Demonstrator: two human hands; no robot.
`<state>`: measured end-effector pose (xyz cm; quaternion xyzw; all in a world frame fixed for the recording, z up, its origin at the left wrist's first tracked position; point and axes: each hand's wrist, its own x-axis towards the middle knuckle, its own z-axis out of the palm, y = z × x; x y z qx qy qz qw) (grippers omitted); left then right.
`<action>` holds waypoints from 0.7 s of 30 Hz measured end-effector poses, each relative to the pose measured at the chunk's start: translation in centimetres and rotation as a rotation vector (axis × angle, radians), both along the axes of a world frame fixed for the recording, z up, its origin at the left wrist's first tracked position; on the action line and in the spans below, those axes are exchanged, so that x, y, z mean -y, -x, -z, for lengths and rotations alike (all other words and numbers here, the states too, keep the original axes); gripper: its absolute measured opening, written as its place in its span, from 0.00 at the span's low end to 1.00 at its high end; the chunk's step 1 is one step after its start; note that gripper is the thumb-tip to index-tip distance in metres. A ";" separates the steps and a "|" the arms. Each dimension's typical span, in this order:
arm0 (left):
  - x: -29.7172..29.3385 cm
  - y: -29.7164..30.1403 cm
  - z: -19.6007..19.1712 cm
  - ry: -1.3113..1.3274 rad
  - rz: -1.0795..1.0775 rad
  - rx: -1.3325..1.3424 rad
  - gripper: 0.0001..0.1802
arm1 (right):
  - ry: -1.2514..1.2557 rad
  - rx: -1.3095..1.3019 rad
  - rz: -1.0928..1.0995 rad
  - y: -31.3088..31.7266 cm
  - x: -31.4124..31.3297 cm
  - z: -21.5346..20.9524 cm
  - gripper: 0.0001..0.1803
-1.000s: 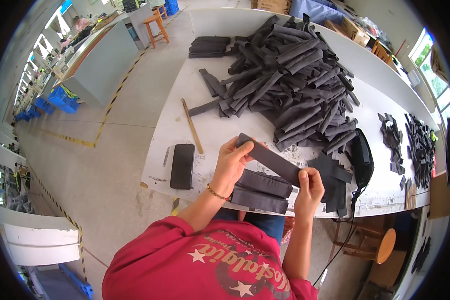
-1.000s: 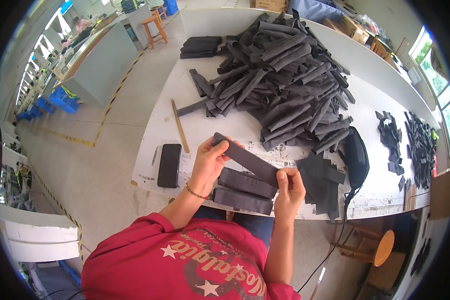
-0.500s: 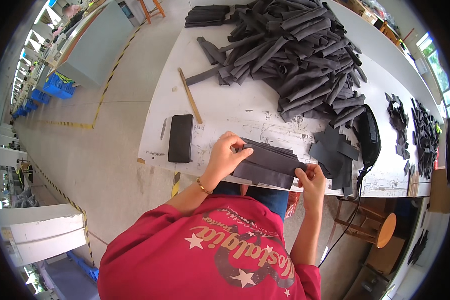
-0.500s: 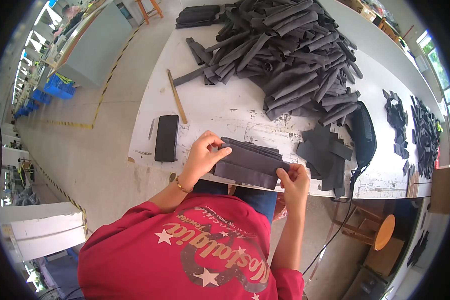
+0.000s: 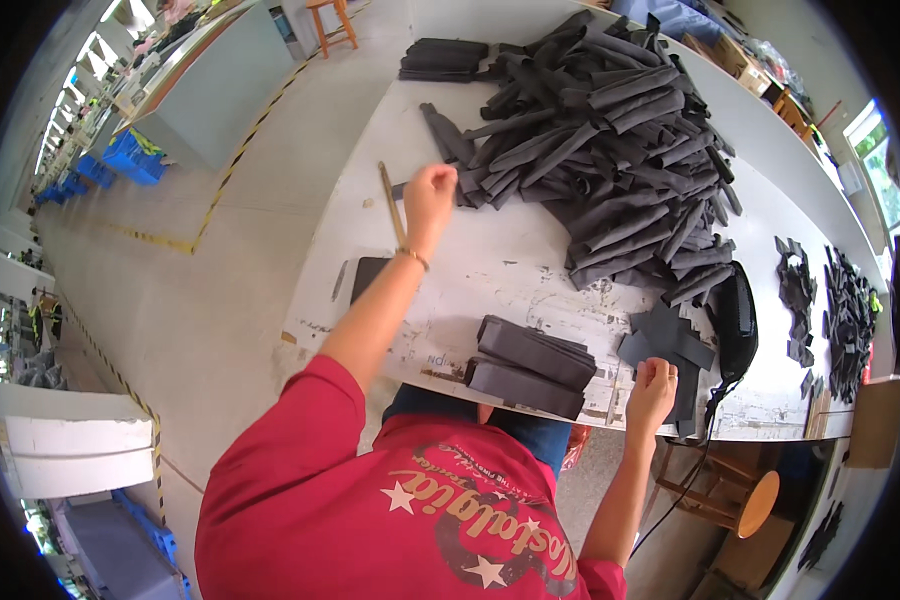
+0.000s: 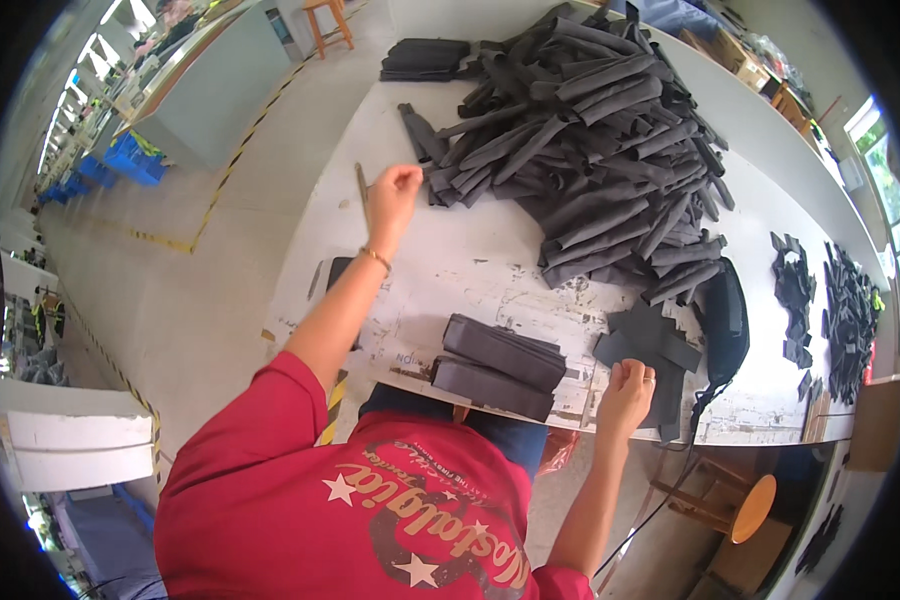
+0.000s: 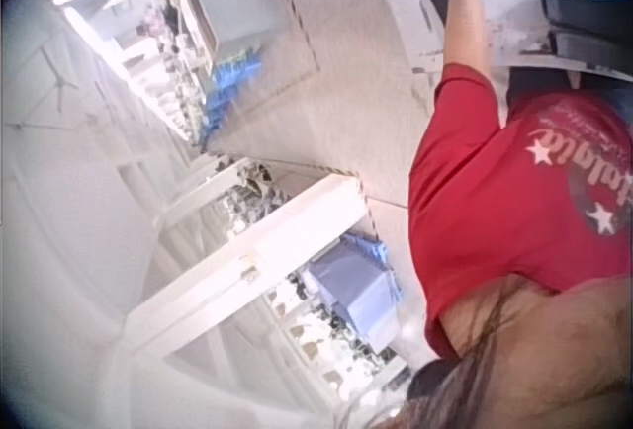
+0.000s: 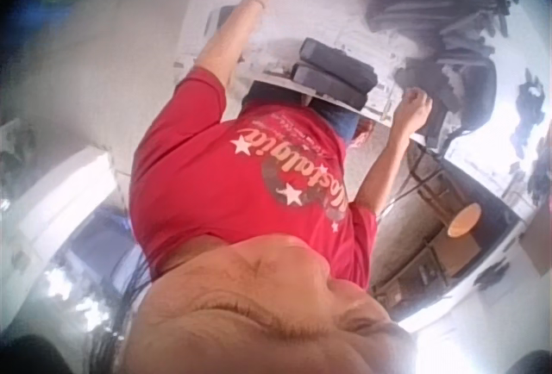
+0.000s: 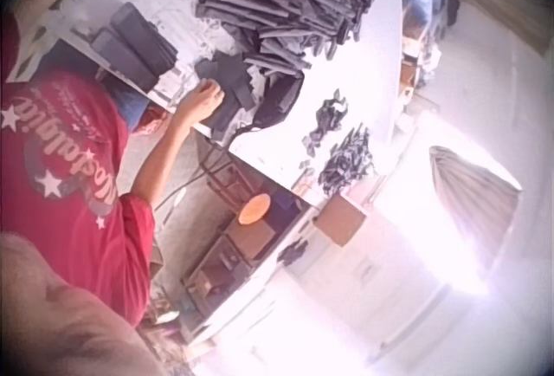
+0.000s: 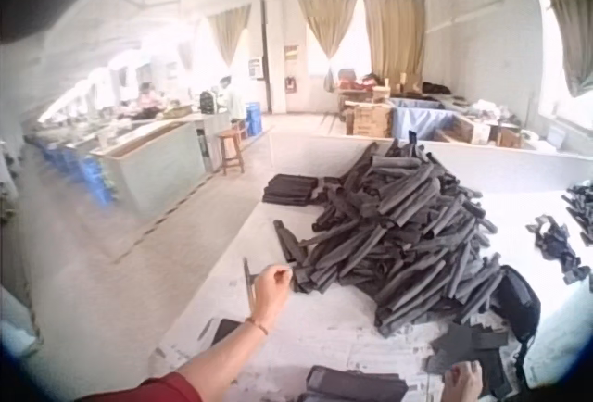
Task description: Sorting and inspecting long black foam strips at a workshop table.
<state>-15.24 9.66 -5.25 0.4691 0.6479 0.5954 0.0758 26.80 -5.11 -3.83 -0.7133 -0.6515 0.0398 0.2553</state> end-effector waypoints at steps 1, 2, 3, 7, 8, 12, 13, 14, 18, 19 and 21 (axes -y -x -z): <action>-2.0 0.5 0.0 -0.012 -0.001 -0.052 0.05 | 0.050 0.030 0.026 -1.1 -0.4 0.1 0.08; -3.6 1.2 0.2 0.017 0.020 -0.144 0.04 | 0.048 0.040 0.051 -1.8 -0.4 0.3 0.08; -4.9 1.8 0.3 -0.002 0.062 -0.206 0.04 | 0.009 0.113 0.006 -2.5 -0.6 0.3 0.09; -7.8 5.2 2.0 0.033 -0.222 -0.360 0.05 | 0.022 0.177 -0.058 -4.0 -1.1 -0.1 0.12; -8.1 5.6 2.6 0.136 -0.318 -0.388 0.05 | 0.026 0.186 -0.066 -4.2 -1.0 -0.2 0.13; -7.4 8.5 5.2 0.538 -0.242 -0.377 0.07 | 0.010 0.287 -0.251 -2.9 -0.9 -0.9 0.21; -6.8 9.5 5.6 0.535 -0.167 -0.438 0.08 | 0.009 0.279 -0.267 -2.6 -1.5 -0.5 0.21; -6.3 9.8 6.0 0.531 -0.079 -0.494 0.10 | 0.035 0.370 -0.340 -2.5 -1.7 0.0 0.21; -4.5 5.5 1.8 0.618 0.141 -0.473 0.13 | 0.051 0.599 -0.454 -4.4 -1.2 3.4 0.21; -3.9 5.3 0.7 0.727 0.171 -0.515 0.14 | 0.065 0.692 -0.493 -4.1 -1.4 3.4 0.20; -2.8 5.2 0.8 0.741 0.174 -0.572 0.16 | 0.051 0.718 -0.510 -3.6 -1.9 3.7 0.17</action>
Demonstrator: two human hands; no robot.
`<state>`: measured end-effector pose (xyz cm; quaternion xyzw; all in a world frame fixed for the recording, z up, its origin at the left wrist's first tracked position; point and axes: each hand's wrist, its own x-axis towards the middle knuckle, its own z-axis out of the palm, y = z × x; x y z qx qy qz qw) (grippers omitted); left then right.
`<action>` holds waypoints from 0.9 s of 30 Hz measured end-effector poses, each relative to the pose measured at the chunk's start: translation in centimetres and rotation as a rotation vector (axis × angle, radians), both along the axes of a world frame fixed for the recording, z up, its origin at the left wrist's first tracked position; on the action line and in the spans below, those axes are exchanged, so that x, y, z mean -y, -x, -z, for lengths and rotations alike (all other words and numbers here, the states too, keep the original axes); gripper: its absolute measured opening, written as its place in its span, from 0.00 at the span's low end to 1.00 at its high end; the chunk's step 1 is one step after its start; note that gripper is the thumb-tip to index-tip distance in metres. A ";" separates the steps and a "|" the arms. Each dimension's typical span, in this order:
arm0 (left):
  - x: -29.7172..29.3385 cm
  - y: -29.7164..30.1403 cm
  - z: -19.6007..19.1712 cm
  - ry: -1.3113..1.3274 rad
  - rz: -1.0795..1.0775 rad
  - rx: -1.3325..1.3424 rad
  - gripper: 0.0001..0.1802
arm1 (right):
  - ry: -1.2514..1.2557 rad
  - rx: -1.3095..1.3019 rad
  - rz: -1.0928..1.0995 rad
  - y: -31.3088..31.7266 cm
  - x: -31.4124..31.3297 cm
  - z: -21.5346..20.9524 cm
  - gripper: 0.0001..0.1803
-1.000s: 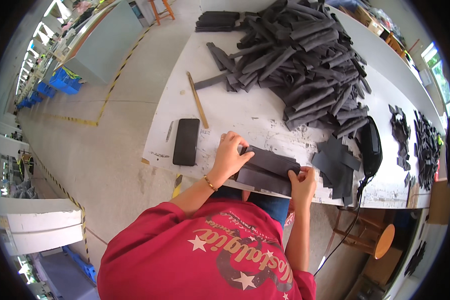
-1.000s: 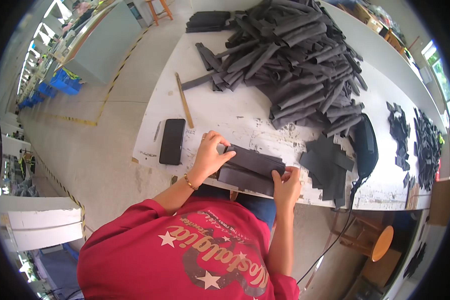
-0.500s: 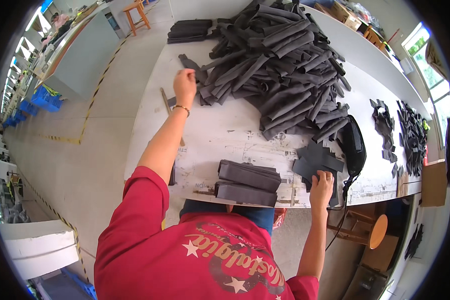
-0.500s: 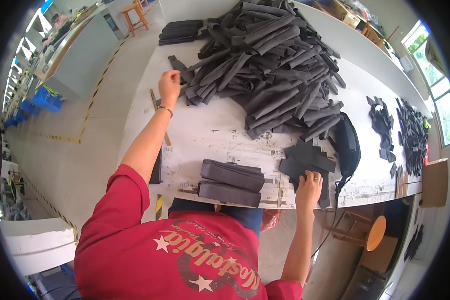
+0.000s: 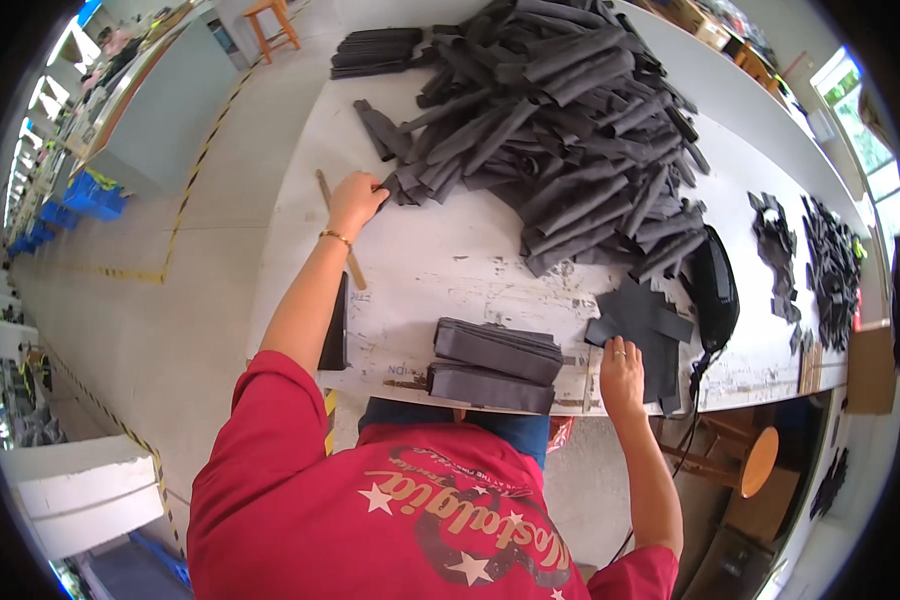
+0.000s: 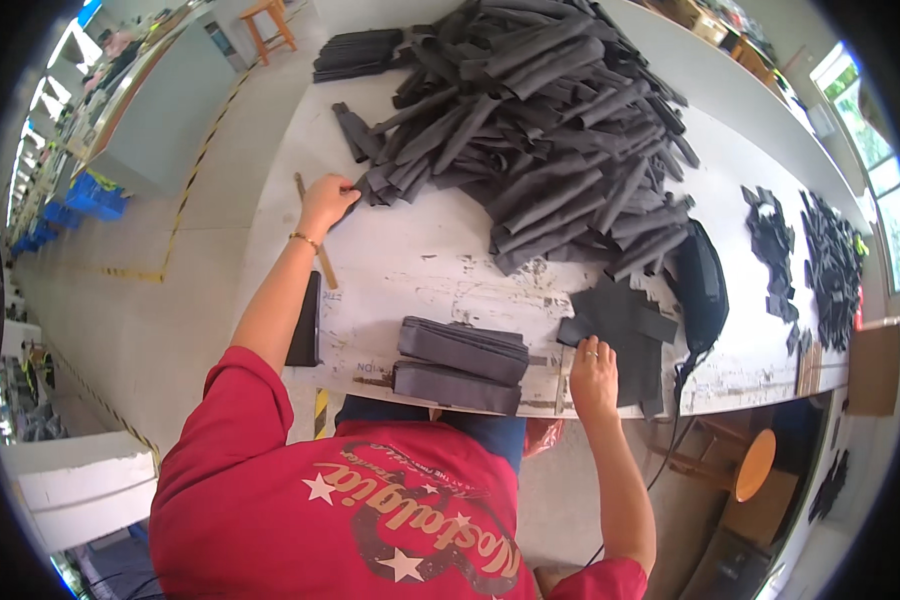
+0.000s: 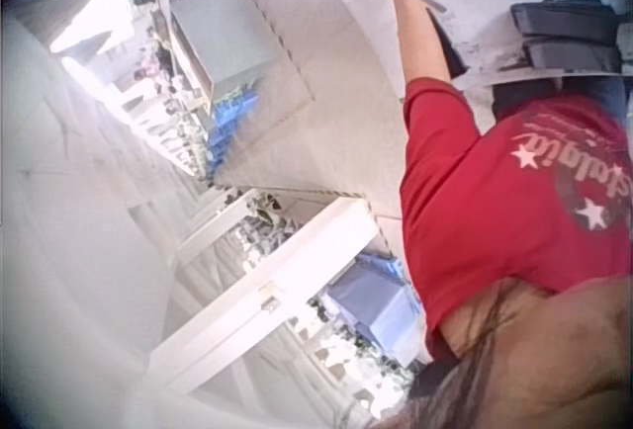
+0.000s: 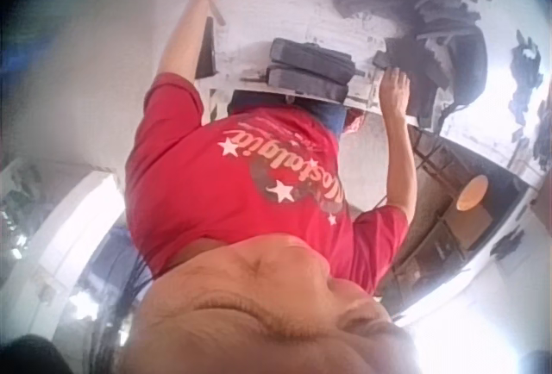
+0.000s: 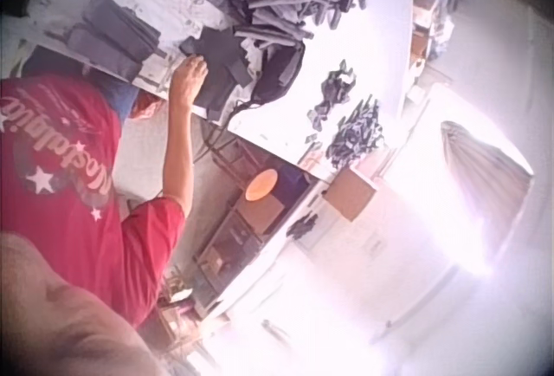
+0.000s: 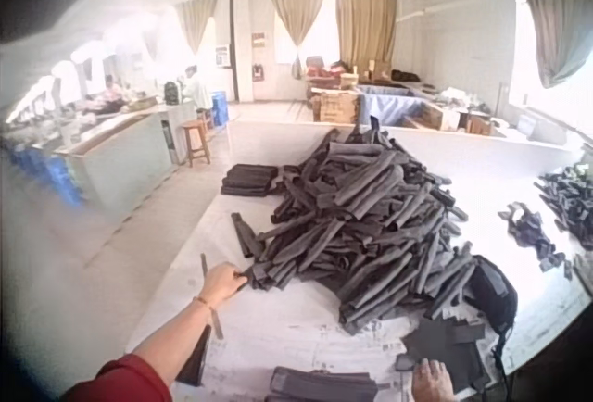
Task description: Sorting and inspecting long black foam strips at a workshop table.
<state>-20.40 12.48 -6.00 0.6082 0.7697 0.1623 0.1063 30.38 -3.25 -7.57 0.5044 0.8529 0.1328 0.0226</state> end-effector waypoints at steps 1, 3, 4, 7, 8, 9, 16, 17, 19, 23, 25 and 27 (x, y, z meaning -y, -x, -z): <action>0.4 -0.5 0.5 0.000 0.018 0.007 0.16 | -0.020 0.003 -0.020 -0.1 -0.1 0.3 0.15; 1.6 -0.8 0.6 -0.195 0.003 0.077 0.15 | 0.020 -0.030 0.004 0.1 -0.6 -0.3 0.12; 1.7 -0.6 1.4 -0.170 0.068 0.050 0.16 | 0.058 -0.068 0.021 0.2 -0.5 -0.5 0.10; 2.3 -0.6 2.3 -0.166 0.049 0.072 0.16 | -0.110 -0.222 -0.012 -0.5 -0.9 -0.5 0.05; 2.6 -0.6 2.1 -0.170 0.036 0.061 0.16 | -0.113 -0.311 0.041 -0.2 -1.1 -1.8 0.10; 3.0 -1.1 1.8 -0.171 -0.004 0.279 0.15 | -0.167 -0.357 0.076 -0.6 -1.2 -2.6 0.20; 8.2 -8.3 -2.2 0.070 0.034 1.691 0.15 | -0.258 -1.102 0.295 1.5 -2.2 -6.4 0.14; 8.5 -9.2 -2.2 0.066 0.036 1.689 0.15 | -0.171 -1.196 0.302 2.1 -2.2 -6.7 0.12; 9.1 -11.2 -2.4 0.016 -0.005 1.997 0.15 | 0.056 -1.341 0.338 4.4 -1.4 -7.6 0.12; 10.8 -14.9 -6.0 -0.024 -0.001 2.091 0.18 | 0.106 -1.128 0.123 8.4 0.9 -9.8 0.18; 11.1 -15.8 -6.5 -0.007 0.080 2.101 0.18 | 0.050 -1.049 -0.027 9.8 2.2 -10.6 0.15; 11.3 -16.9 -7.7 -0.007 0.081 2.134 0.18 | 0.017 -0.950 -0.093 10.6 2.9 -11.6 0.17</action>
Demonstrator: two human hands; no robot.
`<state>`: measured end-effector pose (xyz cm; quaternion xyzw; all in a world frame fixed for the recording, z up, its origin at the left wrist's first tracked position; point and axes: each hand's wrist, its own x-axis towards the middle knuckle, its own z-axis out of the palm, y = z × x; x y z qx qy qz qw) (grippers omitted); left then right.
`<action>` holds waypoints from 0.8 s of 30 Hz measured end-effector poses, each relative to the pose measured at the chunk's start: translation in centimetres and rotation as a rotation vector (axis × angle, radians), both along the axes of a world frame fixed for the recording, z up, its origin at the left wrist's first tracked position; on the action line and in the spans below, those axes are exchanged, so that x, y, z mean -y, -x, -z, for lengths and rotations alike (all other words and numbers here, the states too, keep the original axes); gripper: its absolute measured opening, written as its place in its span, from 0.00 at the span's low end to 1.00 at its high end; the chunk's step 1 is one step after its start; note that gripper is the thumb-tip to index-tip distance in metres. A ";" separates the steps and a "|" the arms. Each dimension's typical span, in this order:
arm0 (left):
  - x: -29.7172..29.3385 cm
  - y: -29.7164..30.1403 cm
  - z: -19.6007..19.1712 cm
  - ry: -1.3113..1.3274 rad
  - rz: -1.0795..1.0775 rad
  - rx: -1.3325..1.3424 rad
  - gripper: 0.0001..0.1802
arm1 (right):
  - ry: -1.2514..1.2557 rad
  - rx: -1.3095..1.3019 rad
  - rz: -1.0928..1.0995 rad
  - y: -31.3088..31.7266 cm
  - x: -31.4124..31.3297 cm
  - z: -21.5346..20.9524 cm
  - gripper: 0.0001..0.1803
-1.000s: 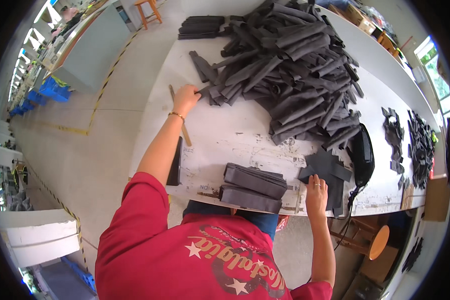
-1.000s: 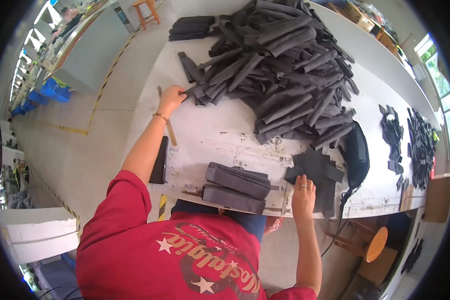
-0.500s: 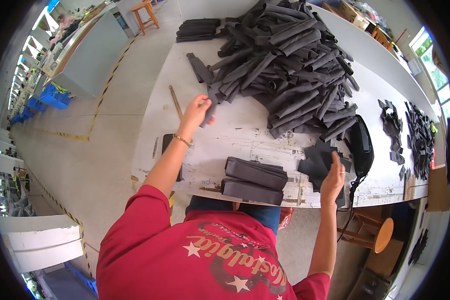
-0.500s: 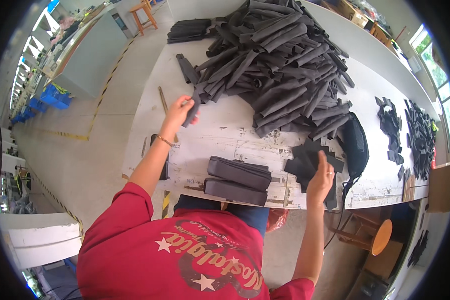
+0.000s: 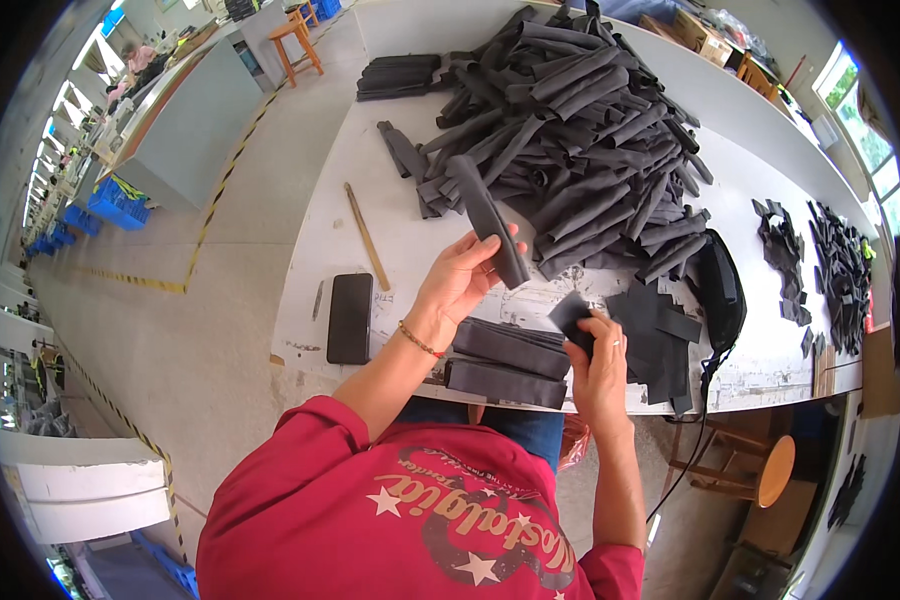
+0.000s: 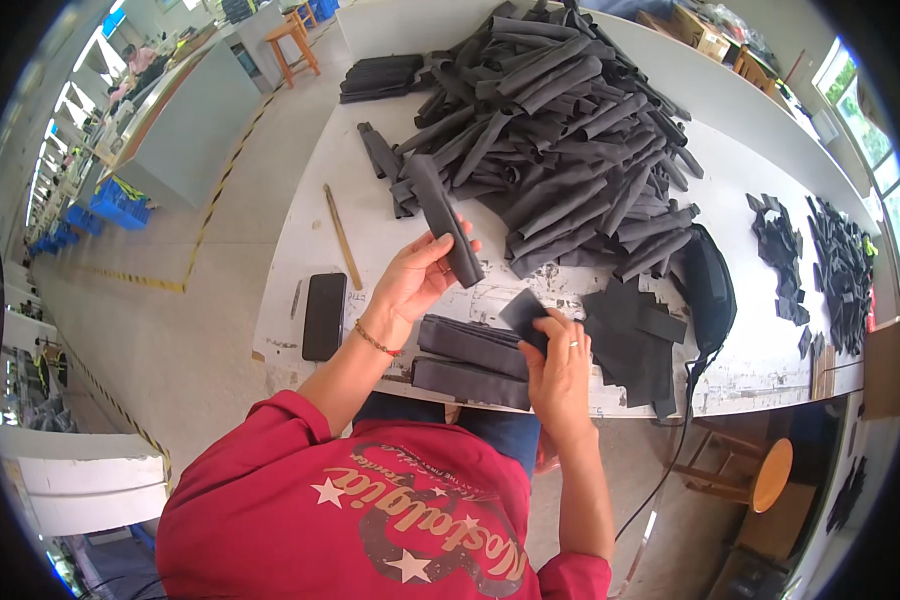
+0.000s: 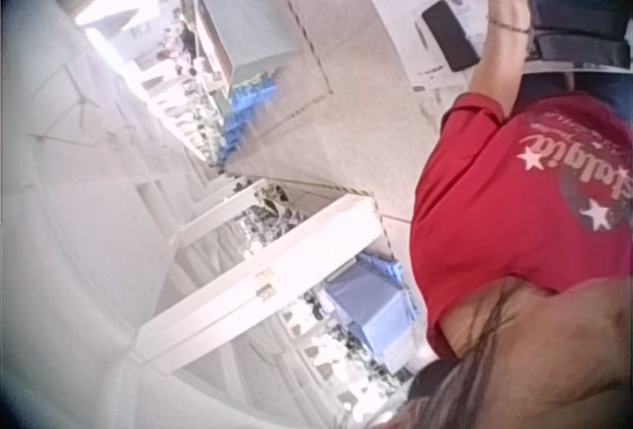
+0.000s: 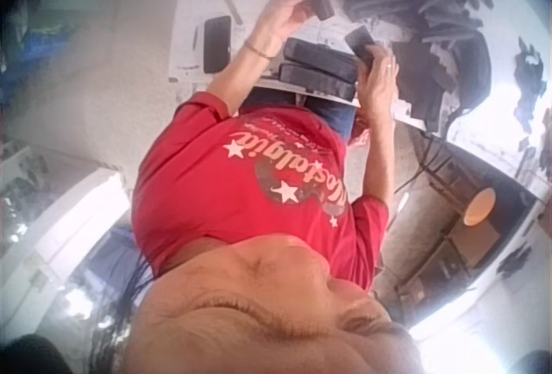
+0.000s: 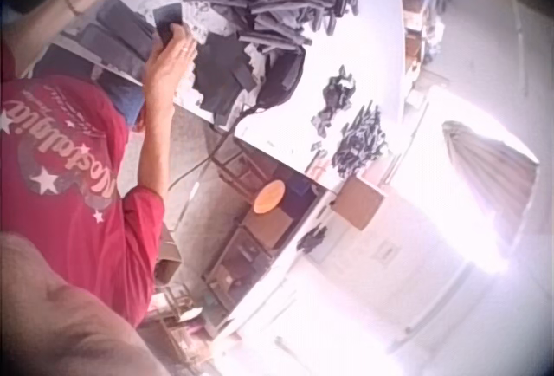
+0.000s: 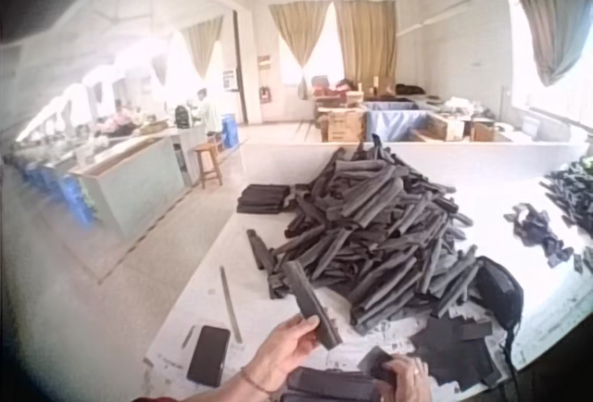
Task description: Sorting and inspecting long black foam strips at a workshop table.
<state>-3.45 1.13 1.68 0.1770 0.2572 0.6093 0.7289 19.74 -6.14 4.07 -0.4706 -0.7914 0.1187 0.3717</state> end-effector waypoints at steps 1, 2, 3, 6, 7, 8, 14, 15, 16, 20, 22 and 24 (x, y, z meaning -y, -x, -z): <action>0.0 -0.2 0.1 0.001 0.016 0.024 0.18 | 0.082 -0.019 0.029 0.4 0.5 -0.4 0.22; 0.0 -0.4 -0.1 -0.001 0.021 0.024 0.18 | 0.080 -0.019 0.033 0.5 0.7 -0.6 0.22; 0.0 -0.7 -0.3 0.016 0.016 0.025 0.16 | 0.101 -0.030 0.036 0.5 0.8 -0.7 0.24; 0.0 -1.1 -0.4 0.050 0.009 0.038 0.14 | 0.058 -0.058 0.023 0.8 0.8 -0.9 0.24; 0.0 -1.2 -0.3 0.068 0.005 0.051 0.14 | 0.020 -0.071 0.030 0.9 0.8 -1.1 0.22; 0.0 -1.3 -0.2 0.068 0.007 0.049 0.14 | -0.018 -0.084 0.038 1.0 0.8 -1.3 0.20; 0.4 -2.1 -0.8 0.092 0.046 -0.006 0.12 | -0.140 0.001 0.037 1.4 0.2 -1.9 0.19; 0.6 -2.2 -0.9 0.085 0.070 -0.051 0.13 | -0.140 0.000 0.036 1.4 0.0 -2.0 0.19; 0.7 -2.2 -1.0 0.079 0.093 -0.096 0.13 | -0.142 0.025 0.044 1.3 -0.1 -2.2 0.19; 1.0 -2.2 -1.3 0.059 0.136 -0.134 0.13 | -0.160 0.088 0.026 0.8 -0.5 -2.7 0.19; 1.0 -2.1 -1.1 0.058 0.172 -0.211 0.13 | -0.186 0.129 0.032 0.7 -0.7 -3.0 0.20; 1.0 -2.2 -1.2 0.069 0.170 -0.168 0.13 | -0.212 0.170 0.038 0.5 -0.8 -3.2 0.20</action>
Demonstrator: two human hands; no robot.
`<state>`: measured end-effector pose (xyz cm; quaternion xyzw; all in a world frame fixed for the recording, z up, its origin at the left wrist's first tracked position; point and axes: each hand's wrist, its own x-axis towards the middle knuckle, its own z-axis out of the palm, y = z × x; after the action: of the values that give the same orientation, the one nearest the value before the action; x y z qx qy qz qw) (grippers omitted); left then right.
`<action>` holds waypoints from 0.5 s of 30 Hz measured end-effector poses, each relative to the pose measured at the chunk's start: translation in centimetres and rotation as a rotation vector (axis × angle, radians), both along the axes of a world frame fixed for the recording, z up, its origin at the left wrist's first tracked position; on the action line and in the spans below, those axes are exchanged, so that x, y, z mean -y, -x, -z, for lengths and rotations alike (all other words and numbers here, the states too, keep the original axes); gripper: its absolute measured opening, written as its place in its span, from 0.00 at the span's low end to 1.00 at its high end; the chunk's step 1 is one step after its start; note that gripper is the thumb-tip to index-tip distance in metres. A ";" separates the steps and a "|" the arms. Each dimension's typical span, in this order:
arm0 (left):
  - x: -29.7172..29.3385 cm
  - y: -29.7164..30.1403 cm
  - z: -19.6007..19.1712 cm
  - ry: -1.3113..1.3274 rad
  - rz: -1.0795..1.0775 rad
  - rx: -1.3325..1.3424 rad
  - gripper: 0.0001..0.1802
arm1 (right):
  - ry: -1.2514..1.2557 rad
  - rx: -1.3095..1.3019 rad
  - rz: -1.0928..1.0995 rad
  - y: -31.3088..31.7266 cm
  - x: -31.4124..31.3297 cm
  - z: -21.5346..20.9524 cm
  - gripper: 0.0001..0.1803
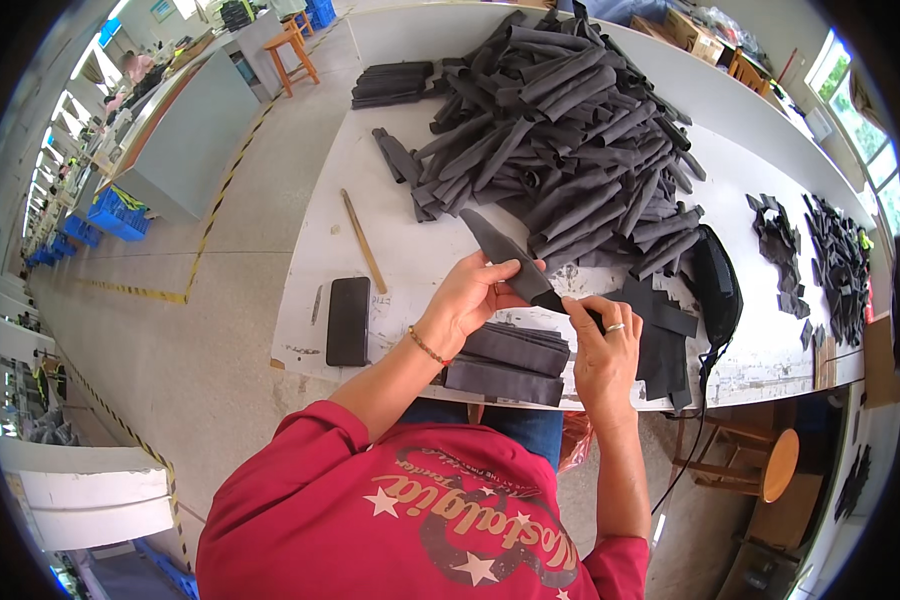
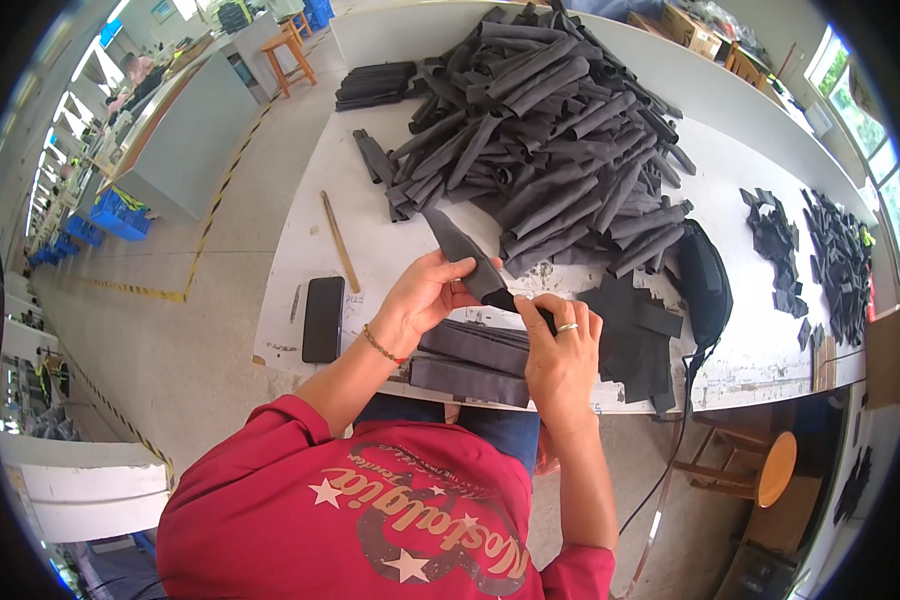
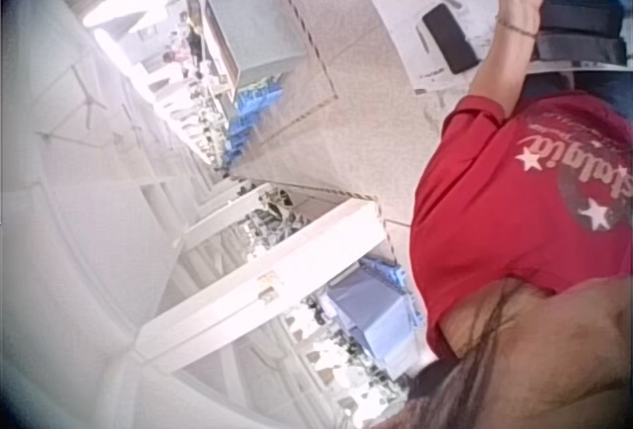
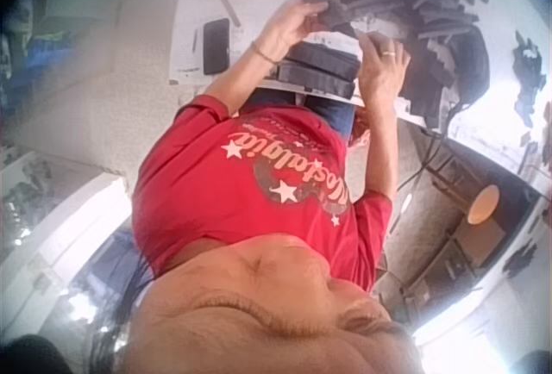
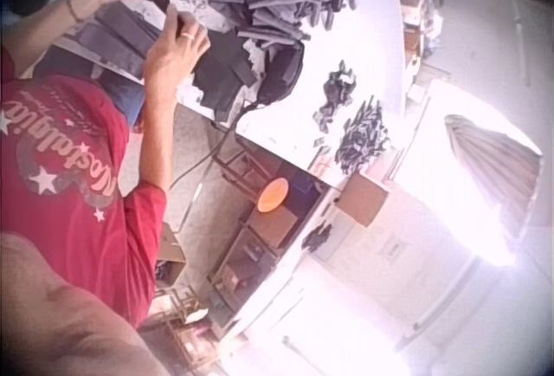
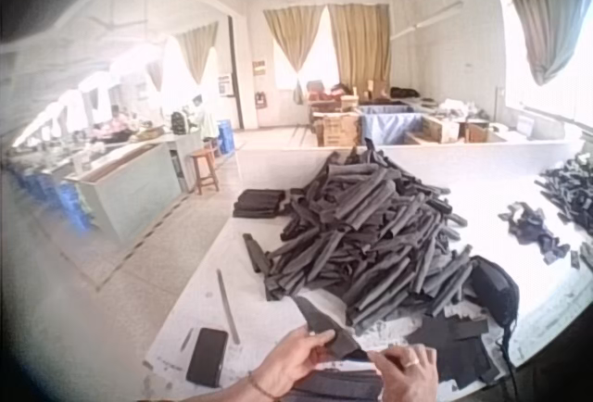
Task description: Sorting and inspecting long black foam strips at a workshop table.
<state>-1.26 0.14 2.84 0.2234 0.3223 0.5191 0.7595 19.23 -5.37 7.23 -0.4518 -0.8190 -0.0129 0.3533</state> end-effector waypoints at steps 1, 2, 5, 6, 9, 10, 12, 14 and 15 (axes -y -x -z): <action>0.0 0.0 -0.1 0.016 -0.004 0.041 0.13 | -0.041 0.041 0.015 -0.1 0.0 0.0 0.21; 0.1 -0.1 -0.2 0.015 -0.004 0.042 0.13 | -0.083 0.083 0.030 -0.1 -0.1 0.0 0.21; 0.5 -0.3 -0.7 -0.002 -0.010 0.054 0.12 | -0.114 0.117 0.052 -0.1 -0.1 0.1 0.23; 0.7 -0.4 -1.0 -0.032 -0.037 0.017 0.12 | -0.117 0.118 0.050 0.0 -0.1 0.1 0.23; 1.6 -1.2 -1.7 -0.121 -0.114 -0.025 0.12 | -0.124 0.119 0.085 0.5 0.0 0.3 0.24; 2.0 -1.7 -2.0 -0.177 -0.162 -0.032 0.13 | -0.114 0.085 0.092 0.8 0.0 0.3 0.23; 2.7 -2.4 -2.7 -0.207 -0.194 -0.049 0.15 | -0.107 0.050 0.098 1.6 0.2 0.2 0.23; 3.2 -2.6 -3.0 -0.275 -0.251 -0.067 0.17 | -0.106 -0.025 0.114 2.2 0.4 -0.1 0.22; 3.4 -2.3 -3.1 -0.286 -0.237 -0.051 0.20 | -0.101 -0.061 0.091 2.3 0.5 0.2 0.25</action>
<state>1.05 -3.30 5.90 0.3025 0.2886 0.6396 0.6450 16.89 -5.84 7.04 -0.4702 -0.7849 -0.0564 0.3996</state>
